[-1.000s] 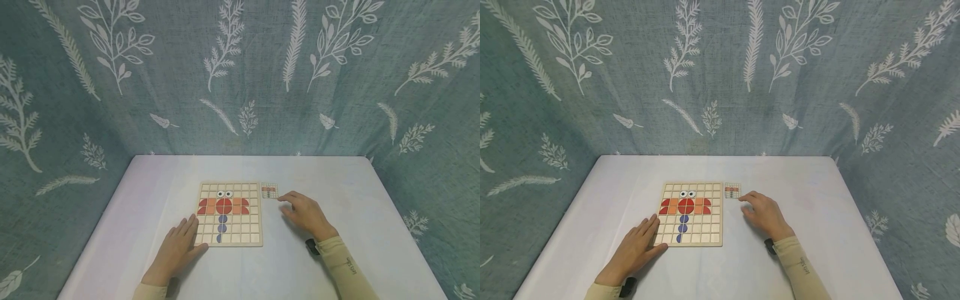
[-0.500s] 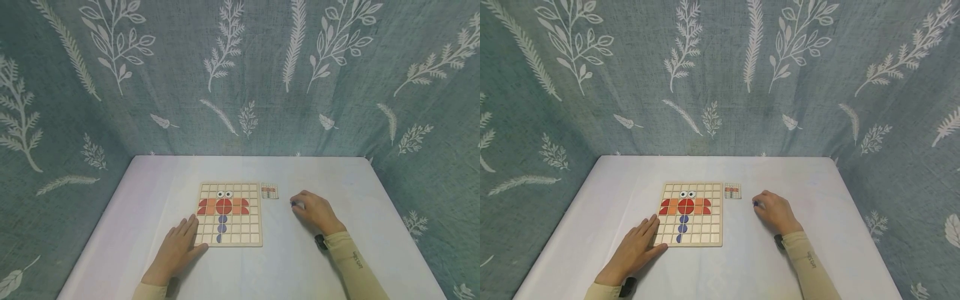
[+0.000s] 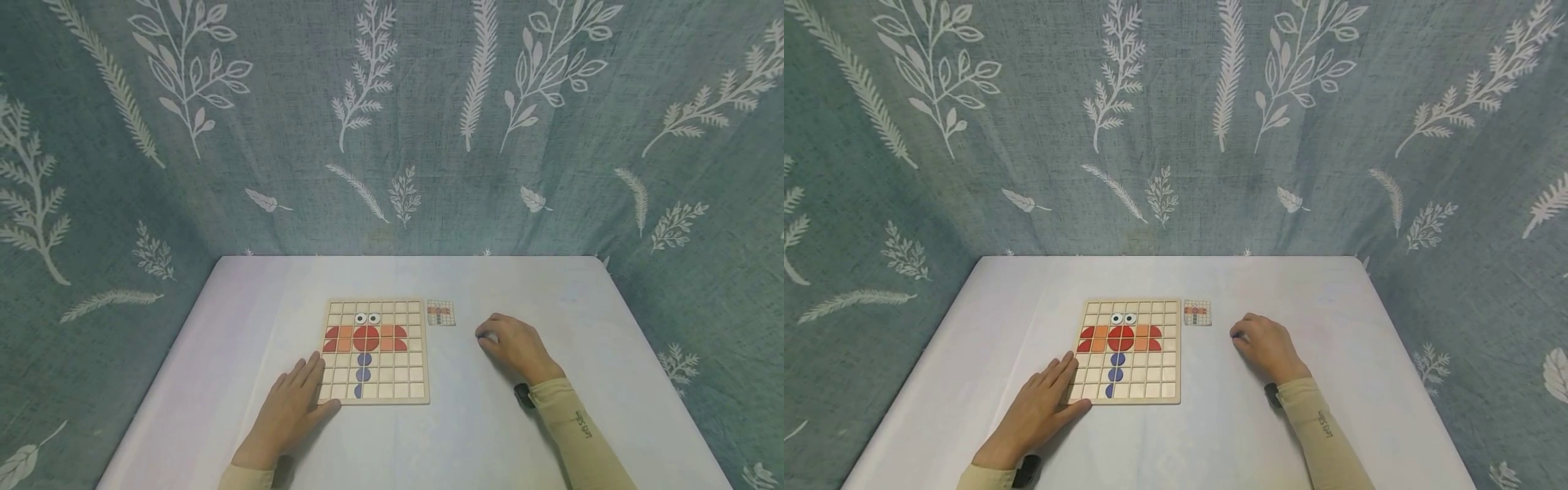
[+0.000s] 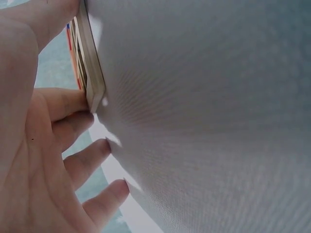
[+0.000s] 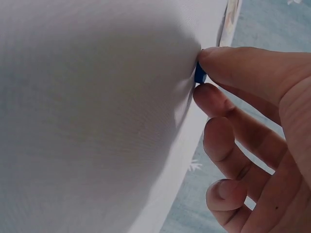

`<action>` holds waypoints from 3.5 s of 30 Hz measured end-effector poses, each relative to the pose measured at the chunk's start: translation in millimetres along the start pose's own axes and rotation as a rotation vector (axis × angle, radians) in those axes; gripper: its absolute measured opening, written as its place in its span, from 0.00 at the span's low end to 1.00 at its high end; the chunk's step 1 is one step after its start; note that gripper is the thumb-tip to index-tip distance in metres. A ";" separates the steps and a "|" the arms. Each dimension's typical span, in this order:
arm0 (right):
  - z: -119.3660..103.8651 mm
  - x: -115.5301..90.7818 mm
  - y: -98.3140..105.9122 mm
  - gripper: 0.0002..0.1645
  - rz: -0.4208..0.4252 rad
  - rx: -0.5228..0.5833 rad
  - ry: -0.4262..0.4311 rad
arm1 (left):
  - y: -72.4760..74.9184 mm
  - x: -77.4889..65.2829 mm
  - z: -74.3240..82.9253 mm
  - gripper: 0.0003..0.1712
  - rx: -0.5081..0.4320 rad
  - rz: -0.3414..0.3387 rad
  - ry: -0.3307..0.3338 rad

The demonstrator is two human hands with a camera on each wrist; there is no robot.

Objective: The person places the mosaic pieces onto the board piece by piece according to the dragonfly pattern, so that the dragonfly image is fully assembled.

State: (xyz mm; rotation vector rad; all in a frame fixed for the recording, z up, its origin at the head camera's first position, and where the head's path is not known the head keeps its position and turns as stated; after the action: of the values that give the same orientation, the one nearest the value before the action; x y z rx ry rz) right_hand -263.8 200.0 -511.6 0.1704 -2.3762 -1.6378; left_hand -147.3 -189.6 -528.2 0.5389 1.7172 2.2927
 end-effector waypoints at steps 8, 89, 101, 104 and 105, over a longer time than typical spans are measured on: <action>-2.4 -0.1 1.1 0.07 0.002 0.000 -0.009 | -0.3 -0.5 0.3 0.49 -0.002 -0.005 0.007; -206.8 -24.9 -48.6 0.04 0.012 0.116 0.570 | 1.7 -0.1 1.7 0.48 0.005 0.011 -0.003; -214.4 -26.9 -59.7 0.03 -0.025 -0.003 0.560 | 1.3 0.5 2.8 0.48 0.004 0.014 0.000; -214.9 -26.3 -60.1 0.03 -0.028 -0.004 0.551 | 1.3 0.8 3.3 0.48 0.006 0.025 -0.006; -215.1 -25.8 -60.1 0.03 -0.028 -0.006 0.548 | 1.3 1.0 3.5 0.48 0.005 0.028 -0.007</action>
State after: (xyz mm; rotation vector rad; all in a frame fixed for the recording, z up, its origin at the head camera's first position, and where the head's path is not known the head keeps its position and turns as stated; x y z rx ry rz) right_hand -183.8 -9.7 -498.7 0.5731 -1.9548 -1.3823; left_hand -146.6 -186.5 -525.9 0.5754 1.7238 2.3033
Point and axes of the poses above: each hand's wrist, its own x-axis towards the middle knuckle, its own y-axis out of the back of the hand, z = x × y, the point moved 7 cm from there along x, towards the middle knuckle, and after that the axes turned 10 degrees about -y, right-handed, at the moved point
